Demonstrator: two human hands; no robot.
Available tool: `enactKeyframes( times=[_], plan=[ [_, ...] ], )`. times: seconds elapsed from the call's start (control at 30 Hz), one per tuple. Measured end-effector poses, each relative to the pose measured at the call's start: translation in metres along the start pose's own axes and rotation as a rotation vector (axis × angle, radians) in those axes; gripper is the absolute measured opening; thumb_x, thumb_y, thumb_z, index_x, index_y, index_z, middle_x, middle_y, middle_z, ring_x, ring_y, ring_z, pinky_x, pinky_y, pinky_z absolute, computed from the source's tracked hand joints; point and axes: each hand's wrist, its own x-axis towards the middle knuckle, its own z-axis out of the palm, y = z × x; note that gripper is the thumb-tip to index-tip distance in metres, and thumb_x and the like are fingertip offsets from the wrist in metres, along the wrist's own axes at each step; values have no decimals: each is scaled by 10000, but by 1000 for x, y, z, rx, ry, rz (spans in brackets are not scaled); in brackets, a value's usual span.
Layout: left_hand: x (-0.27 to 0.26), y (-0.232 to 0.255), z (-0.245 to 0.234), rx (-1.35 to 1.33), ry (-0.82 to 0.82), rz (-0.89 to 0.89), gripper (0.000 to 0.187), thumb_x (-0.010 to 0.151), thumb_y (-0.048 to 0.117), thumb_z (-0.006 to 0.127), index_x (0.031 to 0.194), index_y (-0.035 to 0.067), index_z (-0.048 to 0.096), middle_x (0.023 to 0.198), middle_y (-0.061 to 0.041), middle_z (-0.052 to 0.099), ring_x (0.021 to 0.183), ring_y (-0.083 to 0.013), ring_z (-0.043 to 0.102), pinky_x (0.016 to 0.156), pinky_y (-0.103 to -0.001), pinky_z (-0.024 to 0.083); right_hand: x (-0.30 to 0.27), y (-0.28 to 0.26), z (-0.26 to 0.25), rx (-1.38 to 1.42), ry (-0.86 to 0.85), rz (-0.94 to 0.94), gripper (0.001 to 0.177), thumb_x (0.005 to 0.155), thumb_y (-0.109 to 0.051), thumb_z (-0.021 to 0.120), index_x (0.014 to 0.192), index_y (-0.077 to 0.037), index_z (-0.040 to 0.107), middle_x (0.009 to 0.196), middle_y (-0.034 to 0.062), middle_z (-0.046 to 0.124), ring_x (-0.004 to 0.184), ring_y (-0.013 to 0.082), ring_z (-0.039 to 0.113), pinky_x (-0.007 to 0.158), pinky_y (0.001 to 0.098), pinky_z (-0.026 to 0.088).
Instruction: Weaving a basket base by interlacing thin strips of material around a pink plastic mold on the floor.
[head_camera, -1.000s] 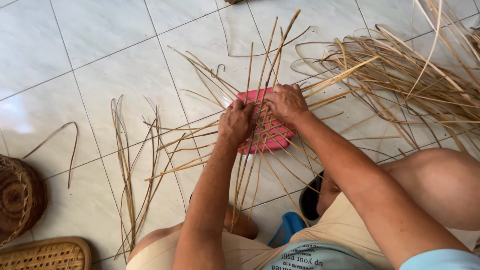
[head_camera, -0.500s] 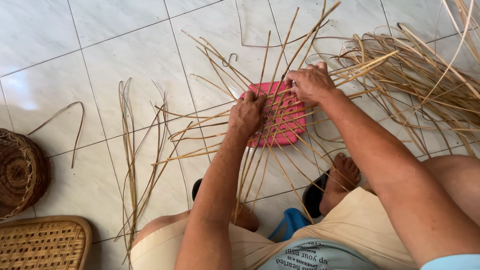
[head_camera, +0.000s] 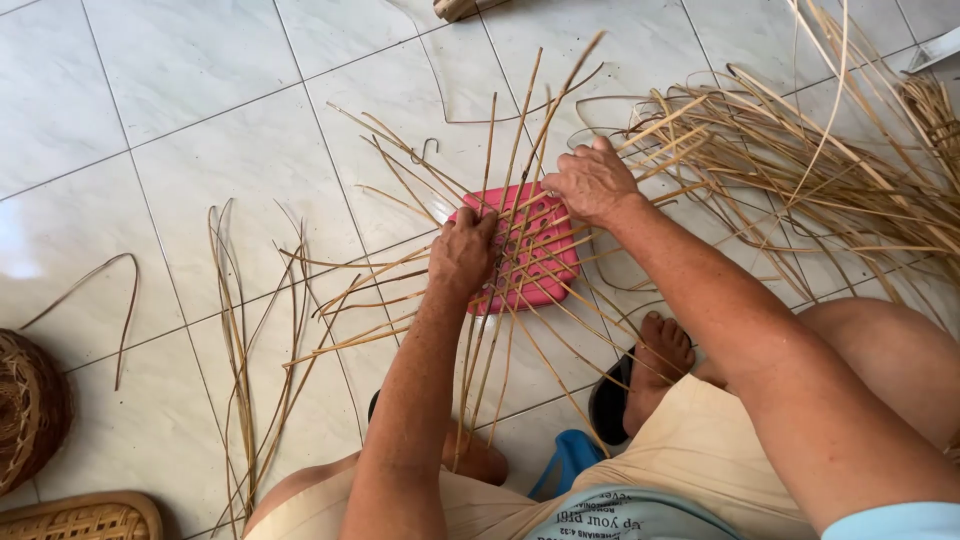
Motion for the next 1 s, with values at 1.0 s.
enactKeyframes(
  times=[1.0],
  plan=[
    [13, 12, 20, 236, 197, -36, 507, 913, 277, 682, 1404, 229, 568, 1270, -106, 589, 824, -199, 647, 732, -355, 569, -21, -39, -20, -281, 194, -7, 345, 878, -707, 697, 1009, -388, 720, 918, -103, 611, 893, 109, 663, 879, 320, 505]
  ],
)
